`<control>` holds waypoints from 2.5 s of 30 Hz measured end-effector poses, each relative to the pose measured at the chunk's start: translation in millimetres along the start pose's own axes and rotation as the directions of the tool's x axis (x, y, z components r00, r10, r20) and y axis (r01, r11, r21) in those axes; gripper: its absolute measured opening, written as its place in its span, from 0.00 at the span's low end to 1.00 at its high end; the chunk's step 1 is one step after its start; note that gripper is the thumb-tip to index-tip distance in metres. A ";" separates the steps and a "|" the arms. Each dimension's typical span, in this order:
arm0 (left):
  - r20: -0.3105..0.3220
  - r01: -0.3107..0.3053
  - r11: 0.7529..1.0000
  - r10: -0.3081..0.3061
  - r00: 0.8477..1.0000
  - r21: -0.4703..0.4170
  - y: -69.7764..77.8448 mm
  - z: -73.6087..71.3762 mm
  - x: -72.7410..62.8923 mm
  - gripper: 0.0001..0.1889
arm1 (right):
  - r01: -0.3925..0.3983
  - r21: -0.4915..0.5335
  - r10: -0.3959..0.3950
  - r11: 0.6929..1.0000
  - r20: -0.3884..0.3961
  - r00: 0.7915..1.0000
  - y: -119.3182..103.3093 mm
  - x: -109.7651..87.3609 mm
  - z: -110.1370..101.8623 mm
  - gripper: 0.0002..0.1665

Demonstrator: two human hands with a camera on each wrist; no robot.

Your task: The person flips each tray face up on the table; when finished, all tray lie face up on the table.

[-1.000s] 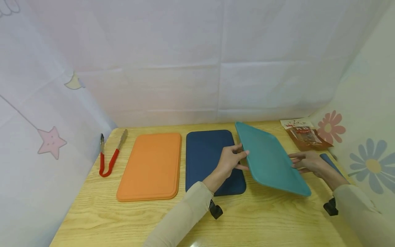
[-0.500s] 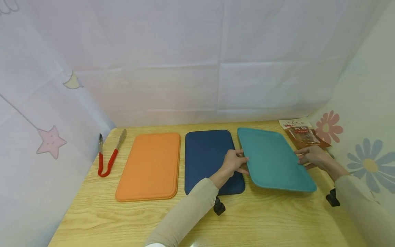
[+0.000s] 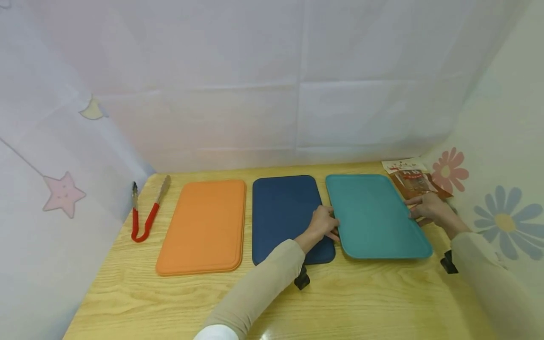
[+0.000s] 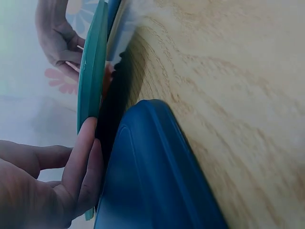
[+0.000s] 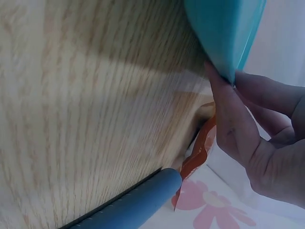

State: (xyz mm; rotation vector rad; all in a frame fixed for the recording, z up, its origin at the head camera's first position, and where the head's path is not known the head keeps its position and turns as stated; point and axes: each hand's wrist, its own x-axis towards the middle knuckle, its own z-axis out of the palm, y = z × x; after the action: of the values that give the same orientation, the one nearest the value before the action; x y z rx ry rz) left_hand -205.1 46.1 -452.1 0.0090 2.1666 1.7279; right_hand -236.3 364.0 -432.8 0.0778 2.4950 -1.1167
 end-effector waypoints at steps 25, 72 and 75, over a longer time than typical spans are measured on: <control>-0.064 -0.059 0.834 0.113 0.991 0.549 -6.5 17.6 17.6 0.07 | 0.005 -0.148 -0.035 0.989 -0.200 0.979 10.1 10.0 20.3 0.31; -0.130 -0.019 0.685 0.166 0.977 0.729 -55.2 -155.7 -65.0 0.32 | 0.291 -0.247 -0.295 0.924 0.023 0.955 -139.5 22.8 176.9 0.32; -0.133 -0.011 0.718 0.143 0.981 0.696 -59.5 -158.9 -61.3 0.34 | 0.277 -0.281 -0.282 0.919 0.026 0.959 -140.0 26.6 181.6 0.32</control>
State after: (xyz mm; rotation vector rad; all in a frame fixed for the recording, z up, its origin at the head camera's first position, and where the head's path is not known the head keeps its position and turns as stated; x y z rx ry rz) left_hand -180.4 -132.4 -462.3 0.1481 2.8616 0.8605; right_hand -228.7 134.2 -453.2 -0.3642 2.7117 -0.8483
